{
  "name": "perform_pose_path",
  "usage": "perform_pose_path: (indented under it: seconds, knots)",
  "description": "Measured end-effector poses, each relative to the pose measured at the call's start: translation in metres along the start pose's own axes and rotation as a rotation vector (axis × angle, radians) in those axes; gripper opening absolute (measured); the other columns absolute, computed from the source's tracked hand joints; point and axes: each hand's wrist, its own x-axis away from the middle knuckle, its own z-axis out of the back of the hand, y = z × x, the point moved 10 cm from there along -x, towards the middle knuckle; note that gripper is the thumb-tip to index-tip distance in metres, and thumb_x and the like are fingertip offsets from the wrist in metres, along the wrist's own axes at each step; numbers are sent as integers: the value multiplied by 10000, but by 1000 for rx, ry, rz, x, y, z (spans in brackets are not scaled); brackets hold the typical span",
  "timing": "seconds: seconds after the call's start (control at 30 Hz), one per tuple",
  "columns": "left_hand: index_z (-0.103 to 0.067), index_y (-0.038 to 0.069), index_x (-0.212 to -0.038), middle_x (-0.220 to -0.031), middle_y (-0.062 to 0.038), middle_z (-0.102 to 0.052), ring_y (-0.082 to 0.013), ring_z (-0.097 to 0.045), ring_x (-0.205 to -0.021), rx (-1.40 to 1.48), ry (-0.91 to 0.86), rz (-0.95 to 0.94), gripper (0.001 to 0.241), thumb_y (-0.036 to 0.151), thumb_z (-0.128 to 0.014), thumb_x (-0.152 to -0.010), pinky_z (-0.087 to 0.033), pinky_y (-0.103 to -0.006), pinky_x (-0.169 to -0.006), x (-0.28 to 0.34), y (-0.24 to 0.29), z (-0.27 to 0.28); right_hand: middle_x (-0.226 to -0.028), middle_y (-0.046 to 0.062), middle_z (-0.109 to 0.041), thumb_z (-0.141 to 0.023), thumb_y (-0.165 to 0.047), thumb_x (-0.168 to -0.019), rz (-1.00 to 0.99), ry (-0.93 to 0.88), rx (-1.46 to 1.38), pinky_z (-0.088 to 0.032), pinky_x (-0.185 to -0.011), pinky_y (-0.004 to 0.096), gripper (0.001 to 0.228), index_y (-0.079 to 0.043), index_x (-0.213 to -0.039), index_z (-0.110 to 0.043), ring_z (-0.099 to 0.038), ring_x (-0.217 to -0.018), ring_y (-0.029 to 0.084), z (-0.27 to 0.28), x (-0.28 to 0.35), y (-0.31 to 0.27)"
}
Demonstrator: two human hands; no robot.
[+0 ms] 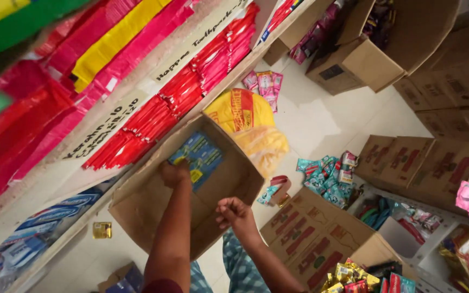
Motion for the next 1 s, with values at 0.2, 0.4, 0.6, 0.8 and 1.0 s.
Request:
perform_pose_path:
  seconds: [0.2, 0.4, 0.6, 0.8, 1.0]
  knots:
    - [-742, 147, -1165, -1125, -158, -730, -391, -710, -957, -10, 19, 114, 539, 259, -924, -671, -566, -533, -763, 9, -11, -1, -946, 24, -714, -634, -120, -1004, -51, -9, 59, -569, -589, 267, 128, -78, -1119, -670, -692, -728, 111, -6, 1, -6]
    - [-801, 204, -1062, -937, -181, -748, -421, -711, -838, -131, 111, 87, 226, 221, -703, -859, -554, -562, -716, 10, -14, 28, -941, 25, -725, -635, -148, -993, -105, -4, 88, -563, -592, 268, 139, -93, -1115, -672, -684, -710, 109, -5, -8, -3]
    - [-785, 153, -975, -961, -189, -747, -396, -715, -886, -166, 25, -156, 175, 246, -637, -972, -560, -523, -797, -6, -16, 31, -939, 33, -686, -659, -86, -1004, 15, -106, 53, -529, -589, 278, 123, -65, -1126, -663, -649, -712, 123, 4, -57, 10]
    - [-752, 116, -1104, -1070, -203, -724, -418, -674, -974, -209, -101, -269, 227, 239, -609, -978, -539, -535, -809, -2, -2, 37, -937, 21, -670, -676, -100, -863, 417, 186, 904, -538, -725, 326, 419, -63, -1279, -639, -665, -835, 173, 11, -151, -35]
    - [-696, 54, -1192, -1102, -234, -703, -452, -651, -1002, -113, -148, -495, 333, 213, -624, -908, -535, -527, -841, 17, 11, 36, -962, 21, -673, -699, -73, -826, 388, 160, 801, -540, -738, 319, 455, -65, -1274, -623, -655, -857, 164, -19, -148, -50]
